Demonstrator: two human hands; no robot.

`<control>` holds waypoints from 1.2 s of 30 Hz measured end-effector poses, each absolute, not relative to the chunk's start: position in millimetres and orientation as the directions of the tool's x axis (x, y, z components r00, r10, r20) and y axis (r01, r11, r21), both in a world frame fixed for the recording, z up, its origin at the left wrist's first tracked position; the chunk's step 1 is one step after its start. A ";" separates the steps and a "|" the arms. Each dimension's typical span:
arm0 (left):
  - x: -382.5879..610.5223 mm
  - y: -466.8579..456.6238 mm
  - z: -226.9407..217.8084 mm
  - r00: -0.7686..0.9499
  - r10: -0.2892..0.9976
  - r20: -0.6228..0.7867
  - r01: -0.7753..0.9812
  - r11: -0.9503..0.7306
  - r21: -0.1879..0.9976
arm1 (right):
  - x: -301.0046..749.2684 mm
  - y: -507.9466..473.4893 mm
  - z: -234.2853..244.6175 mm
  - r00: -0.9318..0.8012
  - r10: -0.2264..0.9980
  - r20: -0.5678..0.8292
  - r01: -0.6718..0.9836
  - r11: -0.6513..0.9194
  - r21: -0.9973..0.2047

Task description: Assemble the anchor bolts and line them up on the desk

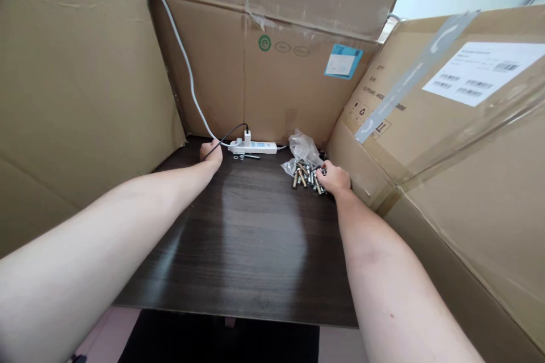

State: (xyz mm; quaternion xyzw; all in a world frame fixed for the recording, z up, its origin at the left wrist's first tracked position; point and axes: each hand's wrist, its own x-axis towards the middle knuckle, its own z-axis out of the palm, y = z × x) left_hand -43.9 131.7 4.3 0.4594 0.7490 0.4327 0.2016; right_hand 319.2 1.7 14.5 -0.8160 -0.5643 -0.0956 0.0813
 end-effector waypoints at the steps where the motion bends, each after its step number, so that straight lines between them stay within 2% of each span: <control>1: -44.0 132.7 3.9 -0.499 0.861 0.098 0.514 0.203 0.834 | 319.3 2.1 13.7 0.334 0.908 0.253 0.940 -0.340 -0.020; 10: -44.1 136.6 -1.1 -0.500 0.856 0.130 0.530 0.184 0.828 | 321.3 5.6 8.7 0.256 0.892 0.372 0.964 -0.264 -0.029; 16: -45.8 128.5 0.6 -0.463 0.873 0.155 0.562 0.153 0.813 | 320.7 3.7 12.3 0.255 0.851 0.460 0.967 -0.225 -0.121; 22: -47.6 112.8 6.1 -0.363 0.914 0.183 0.607 0.083 0.791 | 293.3 -0.7 17.5 0.217 0.761 0.611 0.971 -0.106 -0.214; 25: -50.0 100.9 7.6 -0.266 0.940 0.212 0.639 0.008 0.769 | 267.4 -9.7 10.7 0.263 0.690 0.674 0.948 -0.054 -0.315; 26: -50.7 96.1 7.6 -0.228 0.947 0.224 0.652 -0.022 0.758 | 258.0 -14.1 7.0 0.313 0.659 0.684 0.911 -0.005 -0.413; 29: -49.1 78.5 5.3 -0.068 0.960 0.273 0.682 -0.155 0.714 | 231.4 -28.7 -3.6 0.338 0.681 0.650 0.808 0.143 -0.571; 33: -33.0 43.9 4.0 0.205 0.938 0.278 0.651 -0.343 0.677 | 202.9 -45.1 -5.0 0.187 0.795 0.577 0.795 0.223 -0.565; 36: -15.2 9.0 12.7 0.404 0.879 0.254 0.576 -0.460 0.676 | 183.6 -53.8 -0.2 0.062 0.889 0.453 0.799 0.229 -0.557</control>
